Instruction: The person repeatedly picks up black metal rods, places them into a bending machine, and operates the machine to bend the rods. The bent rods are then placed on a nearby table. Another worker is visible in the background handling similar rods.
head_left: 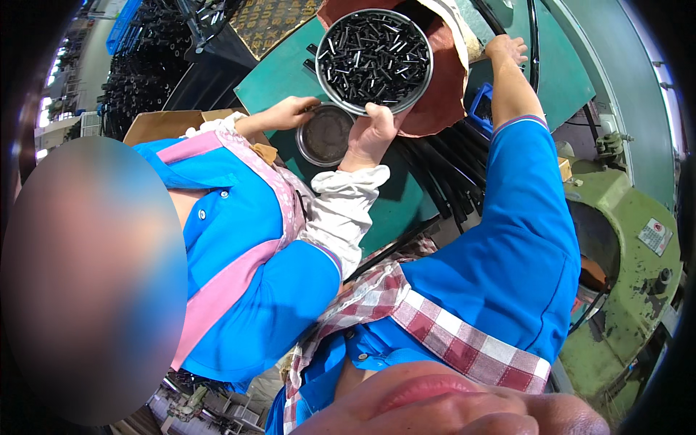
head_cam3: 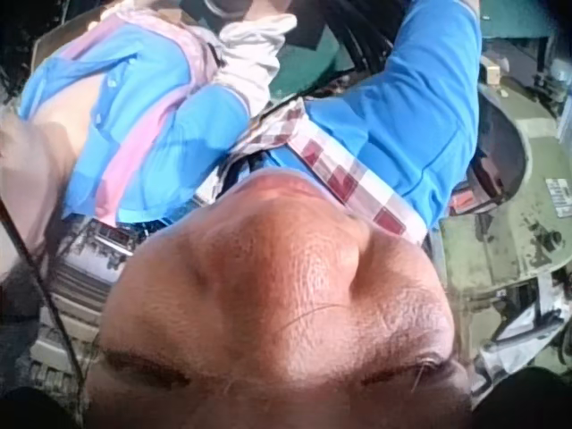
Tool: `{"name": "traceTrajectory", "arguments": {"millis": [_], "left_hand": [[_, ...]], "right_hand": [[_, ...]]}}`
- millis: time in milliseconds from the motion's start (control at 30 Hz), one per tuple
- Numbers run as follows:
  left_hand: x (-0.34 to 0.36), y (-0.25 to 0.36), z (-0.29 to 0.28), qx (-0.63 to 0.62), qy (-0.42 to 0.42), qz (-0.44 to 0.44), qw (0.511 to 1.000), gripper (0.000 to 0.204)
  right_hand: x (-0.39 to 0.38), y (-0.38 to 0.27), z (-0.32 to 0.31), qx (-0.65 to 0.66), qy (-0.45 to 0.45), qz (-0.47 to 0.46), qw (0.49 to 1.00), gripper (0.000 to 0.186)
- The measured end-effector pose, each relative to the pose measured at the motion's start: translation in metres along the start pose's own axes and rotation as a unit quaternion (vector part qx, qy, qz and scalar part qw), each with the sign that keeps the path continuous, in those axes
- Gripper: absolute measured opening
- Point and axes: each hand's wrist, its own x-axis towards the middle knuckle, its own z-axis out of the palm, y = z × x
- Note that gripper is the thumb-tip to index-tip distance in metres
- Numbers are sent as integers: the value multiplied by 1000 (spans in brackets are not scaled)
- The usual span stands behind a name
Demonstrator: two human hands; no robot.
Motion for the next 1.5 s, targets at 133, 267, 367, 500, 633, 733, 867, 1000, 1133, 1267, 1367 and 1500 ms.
{"name": "traceTrajectory", "arguments": {"millis": [133,267,367,500,633,733,867,1000,1133,1267,1367,1500], "left_hand": [[-8,-5,-55,-136,11,-48,990,36],[31,-25,-134,-228,61,-48,971,39],[16,-18,-174,-330,147,5,933,40],[70,32,-175,-359,138,27,923,40],[90,77,-148,-304,94,26,948,41],[108,105,-141,-253,50,19,966,42],[138,132,-139,-207,-12,29,978,43],[106,137,-137,-220,-2,28,975,44],[52,152,-116,-303,66,39,950,29],[25,133,-99,-110,86,186,972,21],[-15,140,-78,-130,43,143,980,21],[-45,138,-61,-273,-118,109,948,35]], "right_hand": [[11,17,20,110,-5,-4,994,55],[-4,45,-14,12,22,-38,999,51],[-1,9,-14,29,-8,-60,998,52],[13,15,7,42,59,-77,994,47],[3,1,-3,75,58,-98,991,44],[2,-20,-13,117,-43,-146,981,46],[101,-13,36,153,28,-205,966,52],[79,-34,16,67,-51,-230,969,50],[50,-34,-3,11,-152,-160,975,43],[-4,-37,-62,30,-12,-107,994,52],[24,-50,-41,67,-48,-116,990,54],[64,-52,-13,150,-105,-71,981,47]]}}
